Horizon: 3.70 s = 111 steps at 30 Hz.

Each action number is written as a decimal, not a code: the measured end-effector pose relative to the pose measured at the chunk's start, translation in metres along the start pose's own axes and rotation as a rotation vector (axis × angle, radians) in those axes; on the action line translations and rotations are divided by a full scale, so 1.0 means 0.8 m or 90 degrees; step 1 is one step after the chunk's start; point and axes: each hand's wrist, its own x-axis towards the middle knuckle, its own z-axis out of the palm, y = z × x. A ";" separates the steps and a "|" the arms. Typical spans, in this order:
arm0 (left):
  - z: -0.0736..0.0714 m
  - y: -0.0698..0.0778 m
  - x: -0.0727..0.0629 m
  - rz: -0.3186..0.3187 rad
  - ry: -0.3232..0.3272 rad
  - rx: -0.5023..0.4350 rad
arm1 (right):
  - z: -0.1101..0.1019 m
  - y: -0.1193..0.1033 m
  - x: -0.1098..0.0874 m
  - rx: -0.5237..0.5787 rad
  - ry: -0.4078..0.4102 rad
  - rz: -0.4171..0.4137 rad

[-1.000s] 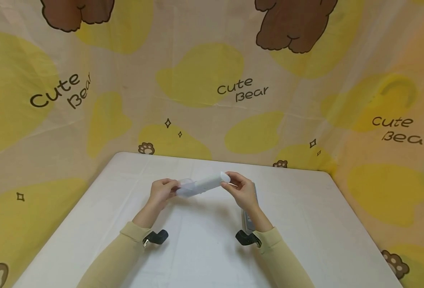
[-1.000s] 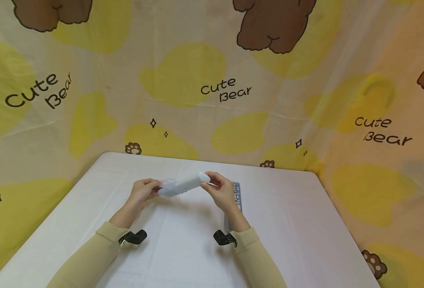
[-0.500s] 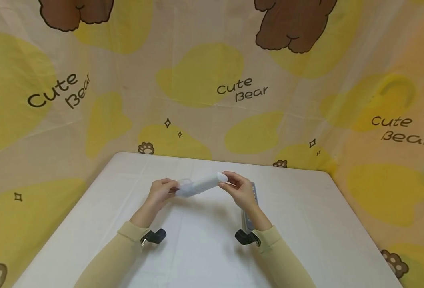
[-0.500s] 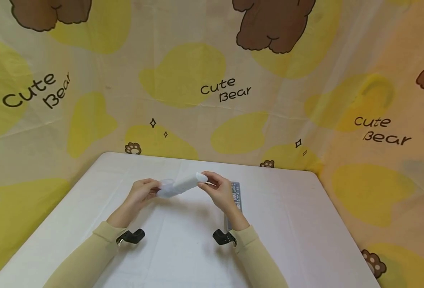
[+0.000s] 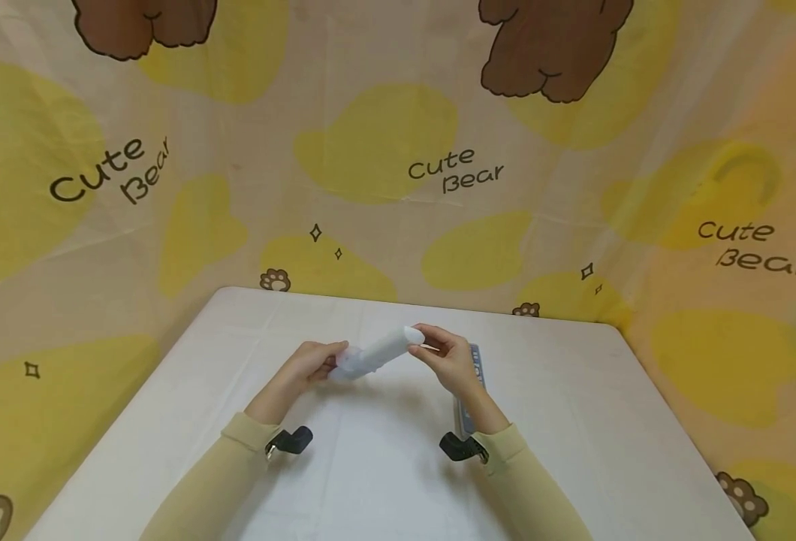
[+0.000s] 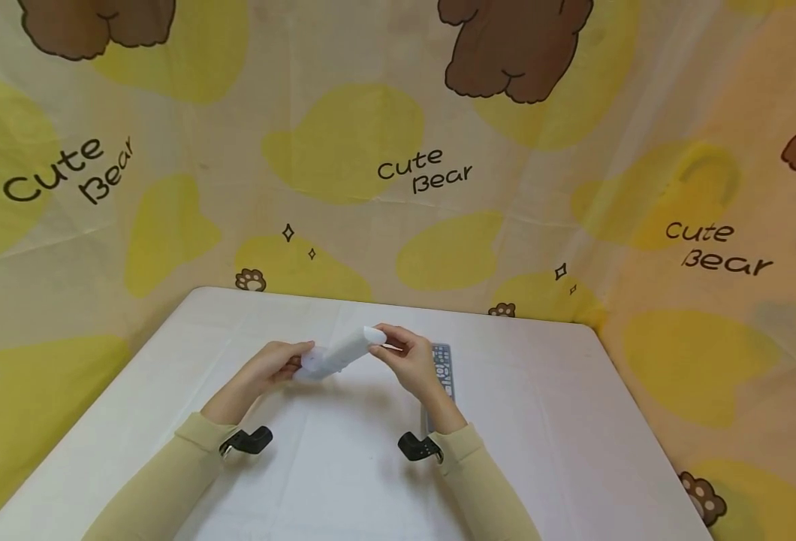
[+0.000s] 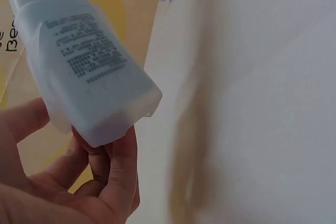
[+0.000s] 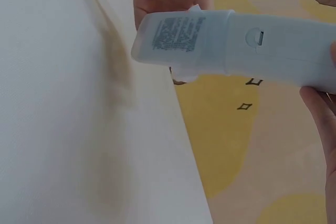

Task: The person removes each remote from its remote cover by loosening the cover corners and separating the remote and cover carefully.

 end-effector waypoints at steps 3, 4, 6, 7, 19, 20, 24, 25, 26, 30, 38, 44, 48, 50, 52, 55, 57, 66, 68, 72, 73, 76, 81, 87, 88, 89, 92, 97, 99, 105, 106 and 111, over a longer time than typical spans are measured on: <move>0.000 -0.001 0.002 -0.012 -0.010 0.021 | 0.000 0.001 -0.001 0.002 -0.010 -0.011; 0.000 -0.001 0.002 -0.012 -0.015 0.030 | 0.000 0.001 -0.002 0.003 -0.013 -0.013; 0.000 -0.001 0.002 -0.013 -0.025 0.048 | -0.001 0.001 -0.003 0.002 -0.018 -0.015; 0.000 -0.001 0.001 -0.008 -0.032 0.060 | -0.001 0.001 -0.003 0.000 -0.021 -0.016; -0.005 0.000 -0.002 0.006 -0.021 0.084 | -0.007 0.006 -0.006 0.010 -0.013 -0.042; -0.005 0.000 -0.002 0.005 -0.020 0.080 | -0.007 0.006 -0.007 0.009 -0.011 -0.042; -0.006 0.002 -0.001 0.003 -0.028 0.071 | -0.007 0.006 -0.008 0.007 0.000 -0.040; -0.006 0.002 -0.001 0.003 -0.029 0.066 | -0.007 0.006 -0.008 0.007 0.002 -0.041; -0.006 0.002 -0.002 0.003 -0.030 0.065 | -0.007 0.006 -0.008 0.007 0.004 -0.042; -0.008 0.000 -0.001 0.005 -0.029 0.045 | -0.008 0.006 -0.008 0.013 0.001 -0.047; -0.011 -0.007 0.002 0.018 -0.032 0.018 | -0.010 0.005 -0.008 0.005 -0.002 -0.052; -0.012 -0.007 0.000 0.030 -0.040 0.006 | -0.011 0.003 -0.008 -0.005 0.011 -0.043; -0.012 -0.005 0.000 0.036 -0.046 -0.005 | -0.013 0.002 -0.007 -0.016 0.023 -0.038; -0.013 -0.005 -0.001 0.036 -0.047 -0.008 | -0.014 0.003 -0.007 -0.015 0.025 -0.033; -0.013 -0.005 -0.001 0.034 -0.044 -0.014 | -0.014 0.003 -0.007 -0.015 0.026 -0.030; -0.014 -0.007 -0.001 0.035 -0.046 -0.025 | -0.014 0.003 -0.008 -0.015 0.028 -0.026; -0.014 -0.008 -0.001 0.035 -0.048 -0.030 | -0.015 0.003 -0.008 -0.016 0.029 -0.025; -0.016 -0.009 -0.003 0.026 -0.048 -0.057 | -0.014 0.002 -0.007 -0.007 0.033 -0.020; -0.017 -0.009 -0.004 0.024 -0.047 -0.062 | -0.014 0.001 -0.007 -0.007 0.033 -0.022; -0.017 -0.009 -0.003 0.018 -0.042 -0.066 | -0.014 0.001 -0.008 -0.011 0.033 -0.029; -0.017 -0.010 -0.003 0.017 -0.041 -0.067 | -0.014 0.001 -0.008 -0.015 0.033 -0.034; -0.017 -0.010 -0.004 0.020 -0.044 -0.070 | -0.016 0.014 -0.005 -0.012 0.037 -0.042; -0.017 -0.010 -0.005 0.026 -0.050 -0.080 | -0.018 0.035 0.000 0.002 0.043 -0.050; -0.018 -0.012 -0.005 0.026 -0.051 -0.078 | -0.018 0.040 -0.001 0.009 0.041 -0.062; -0.019 -0.012 -0.005 0.025 -0.051 -0.079 | -0.018 0.040 -0.001 0.010 0.041 -0.061; -0.019 -0.012 -0.005 0.026 -0.051 -0.079 | -0.018 0.040 -0.001 0.011 0.041 -0.060; -0.019 -0.013 -0.006 0.022 -0.053 -0.080 | -0.019 0.038 -0.001 0.017 0.038 -0.054; -0.019 -0.013 -0.007 0.017 -0.054 -0.081 | -0.019 0.036 -0.001 0.020 0.032 -0.055; -0.019 -0.013 -0.008 0.018 -0.057 -0.082 | -0.019 0.036 -0.001 0.017 0.033 -0.054; -0.020 -0.014 -0.010 0.028 -0.061 -0.097 | -0.019 0.035 -0.003 0.014 0.036 -0.045; -0.020 -0.014 -0.010 0.031 -0.061 -0.100 | -0.020 0.035 -0.004 0.017 0.036 -0.045; -0.022 -0.017 -0.009 0.040 -0.061 -0.110 | -0.020 0.036 -0.005 0.029 0.040 -0.029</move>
